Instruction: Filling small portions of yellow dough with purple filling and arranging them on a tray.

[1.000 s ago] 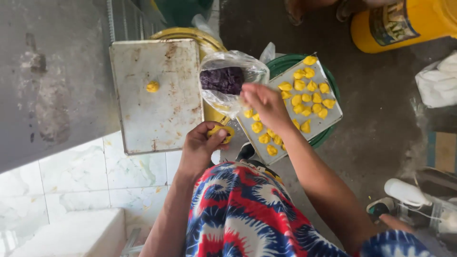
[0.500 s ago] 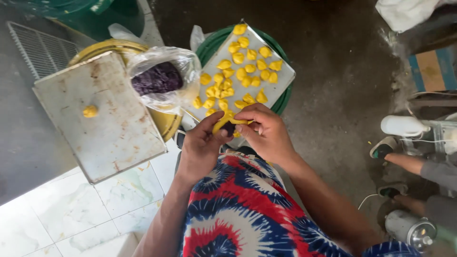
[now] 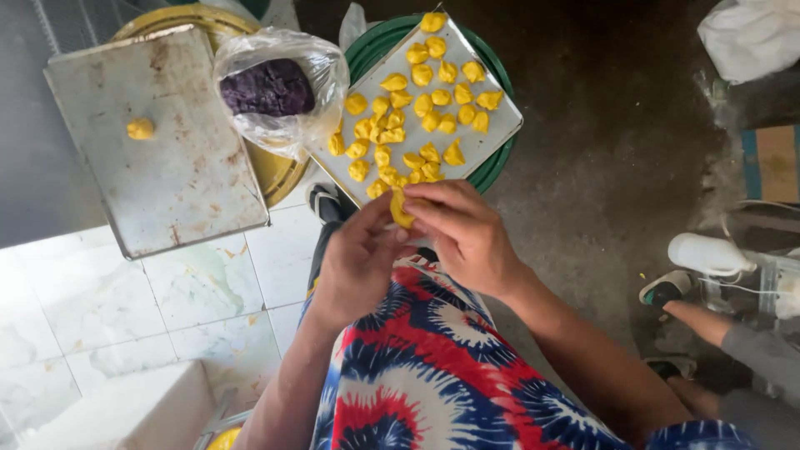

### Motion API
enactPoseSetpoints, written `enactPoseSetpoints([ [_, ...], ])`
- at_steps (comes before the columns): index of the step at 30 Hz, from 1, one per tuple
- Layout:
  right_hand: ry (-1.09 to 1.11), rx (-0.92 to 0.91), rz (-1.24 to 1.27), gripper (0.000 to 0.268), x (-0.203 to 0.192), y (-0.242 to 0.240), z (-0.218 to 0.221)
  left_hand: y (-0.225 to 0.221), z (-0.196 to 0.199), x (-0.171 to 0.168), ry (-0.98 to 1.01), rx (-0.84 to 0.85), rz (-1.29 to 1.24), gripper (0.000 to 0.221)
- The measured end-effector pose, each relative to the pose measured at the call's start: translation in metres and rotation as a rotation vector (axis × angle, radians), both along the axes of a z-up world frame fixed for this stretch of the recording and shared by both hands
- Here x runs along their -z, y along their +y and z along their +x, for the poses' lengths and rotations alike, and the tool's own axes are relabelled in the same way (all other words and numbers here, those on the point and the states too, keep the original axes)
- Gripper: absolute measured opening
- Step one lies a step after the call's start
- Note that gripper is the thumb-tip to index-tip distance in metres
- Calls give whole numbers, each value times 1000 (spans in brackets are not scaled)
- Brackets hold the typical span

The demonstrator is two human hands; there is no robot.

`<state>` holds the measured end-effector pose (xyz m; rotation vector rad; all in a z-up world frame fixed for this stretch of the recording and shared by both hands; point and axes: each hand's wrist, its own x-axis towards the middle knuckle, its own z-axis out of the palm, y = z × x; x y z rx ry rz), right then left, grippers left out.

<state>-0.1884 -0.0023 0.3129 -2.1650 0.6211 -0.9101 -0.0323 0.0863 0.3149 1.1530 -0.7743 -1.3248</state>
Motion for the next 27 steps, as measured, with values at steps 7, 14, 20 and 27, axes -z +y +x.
enactPoseSetpoints([
  [7,-187,-62,325,51,-26,-2,6,5,21,-13,-439,-213,-210,22],
  [14,-3,116,191,27,-31,13,34,-4,48,-1,-503,-210,-289,12],
  [20,465,284,-251,23,-30,35,83,-1,79,-25,-744,60,-164,30],
  [27,282,351,83,41,-53,46,92,-10,108,-14,-831,68,-366,22],
])
